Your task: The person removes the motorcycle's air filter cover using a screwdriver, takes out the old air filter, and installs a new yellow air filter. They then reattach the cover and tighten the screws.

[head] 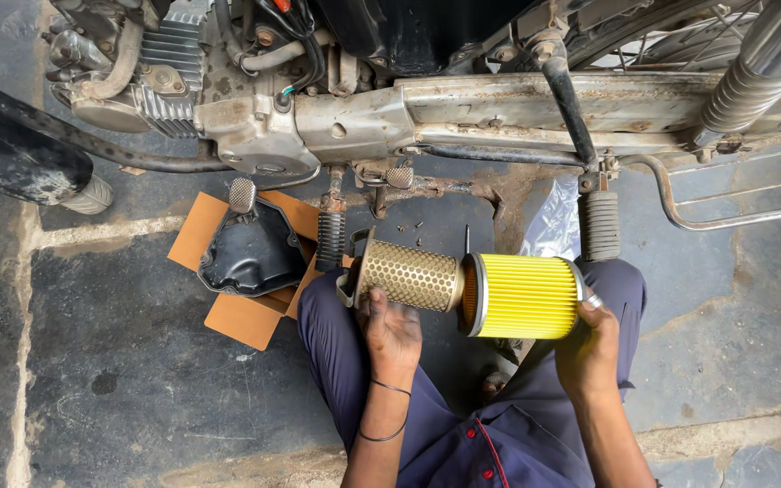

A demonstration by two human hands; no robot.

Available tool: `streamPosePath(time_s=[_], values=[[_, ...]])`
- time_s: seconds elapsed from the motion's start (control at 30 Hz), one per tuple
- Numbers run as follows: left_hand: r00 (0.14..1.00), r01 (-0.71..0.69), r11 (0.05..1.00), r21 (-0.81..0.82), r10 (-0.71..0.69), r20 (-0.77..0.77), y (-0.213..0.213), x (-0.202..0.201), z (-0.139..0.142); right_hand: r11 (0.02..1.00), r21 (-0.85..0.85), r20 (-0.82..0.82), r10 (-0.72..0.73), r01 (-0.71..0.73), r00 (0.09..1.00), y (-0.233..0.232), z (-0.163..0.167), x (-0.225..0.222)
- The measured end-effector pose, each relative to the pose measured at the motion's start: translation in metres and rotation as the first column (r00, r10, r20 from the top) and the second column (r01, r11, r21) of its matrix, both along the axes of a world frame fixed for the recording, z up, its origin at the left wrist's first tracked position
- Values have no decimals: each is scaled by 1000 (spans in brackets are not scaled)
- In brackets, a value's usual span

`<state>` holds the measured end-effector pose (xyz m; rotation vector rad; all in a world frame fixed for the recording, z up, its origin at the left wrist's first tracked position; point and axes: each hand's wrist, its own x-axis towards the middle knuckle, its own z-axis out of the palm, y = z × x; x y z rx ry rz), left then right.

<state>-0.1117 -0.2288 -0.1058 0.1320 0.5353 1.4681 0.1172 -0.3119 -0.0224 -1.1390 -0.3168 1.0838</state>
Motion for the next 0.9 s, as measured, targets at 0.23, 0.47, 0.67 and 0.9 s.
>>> streamPosePath(time_s=[0.23, 0.47, 0.67, 0.9], values=[[1000, 8, 998, -57, -8, -2, -7, 6, -21, 998, 52, 70, -28, 24, 997, -6, -14, -14], [998, 56, 995, -85, -54, 26, -12, 13, -30, 996, 86, 150, -6, -7, 989, -11, -16, -18], [972, 218, 973, -74, -223, -68, -19, 14, -30, 982, 142, 394, 59, -124, 917, -12, -21, -26], [938, 336, 932, 138, -344, 34, -6, -4, -5, 971, -92, 773, 209, -220, 599, -1, 17, -25]])
